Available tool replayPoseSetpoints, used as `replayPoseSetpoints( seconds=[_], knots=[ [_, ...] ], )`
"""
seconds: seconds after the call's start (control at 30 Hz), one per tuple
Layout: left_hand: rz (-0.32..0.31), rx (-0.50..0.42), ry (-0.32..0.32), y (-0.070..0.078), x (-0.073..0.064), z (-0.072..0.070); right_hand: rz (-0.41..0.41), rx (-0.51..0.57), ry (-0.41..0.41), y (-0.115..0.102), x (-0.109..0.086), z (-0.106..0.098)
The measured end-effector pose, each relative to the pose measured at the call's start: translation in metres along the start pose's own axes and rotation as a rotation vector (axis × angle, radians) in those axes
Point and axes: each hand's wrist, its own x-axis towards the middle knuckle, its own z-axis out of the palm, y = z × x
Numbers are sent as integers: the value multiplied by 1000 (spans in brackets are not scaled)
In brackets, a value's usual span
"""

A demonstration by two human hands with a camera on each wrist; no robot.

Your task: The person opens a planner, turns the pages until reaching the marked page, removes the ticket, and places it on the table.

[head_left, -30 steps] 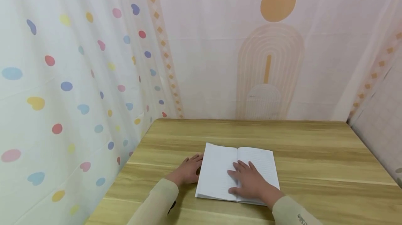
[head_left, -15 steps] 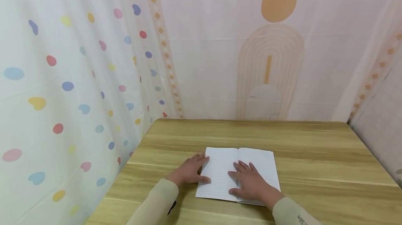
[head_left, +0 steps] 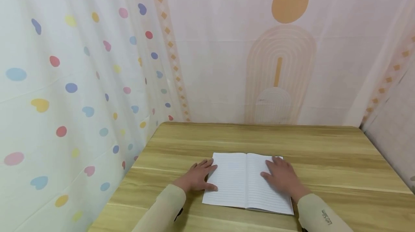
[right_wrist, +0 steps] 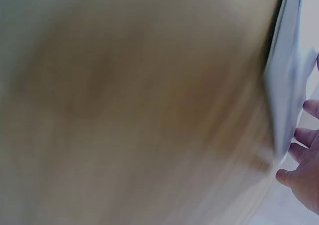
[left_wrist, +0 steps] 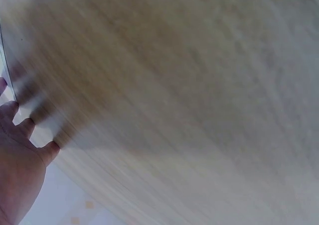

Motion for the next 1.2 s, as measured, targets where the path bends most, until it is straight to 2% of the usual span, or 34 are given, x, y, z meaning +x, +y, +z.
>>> replayPoseSetpoints(
  seconds=[0.13, 0.3, 0.73, 0.93, 1.03, 1.2],
  knots=[
    [-5, 12, -4, 2, 0, -1, 74, -13, -27, 21, 0, -8],
    [-7, 14, -6, 5, 0, -3, 110, -18, -28, 35, -2, -11],
    [-2, 10, -13, 1, 2, 0, 117, 3, -37, 32, -3, -12],
    [3, 8, -15, -1, 3, 2, 53, 37, 72, 28, -1, -12],
    [3, 9, -13, -1, 2, 2, 72, 122, 126, 22, 2, -18],
    [2, 9, -7, -1, 2, 1, 194, 384, 131, 6, 8, -33]
  ],
)
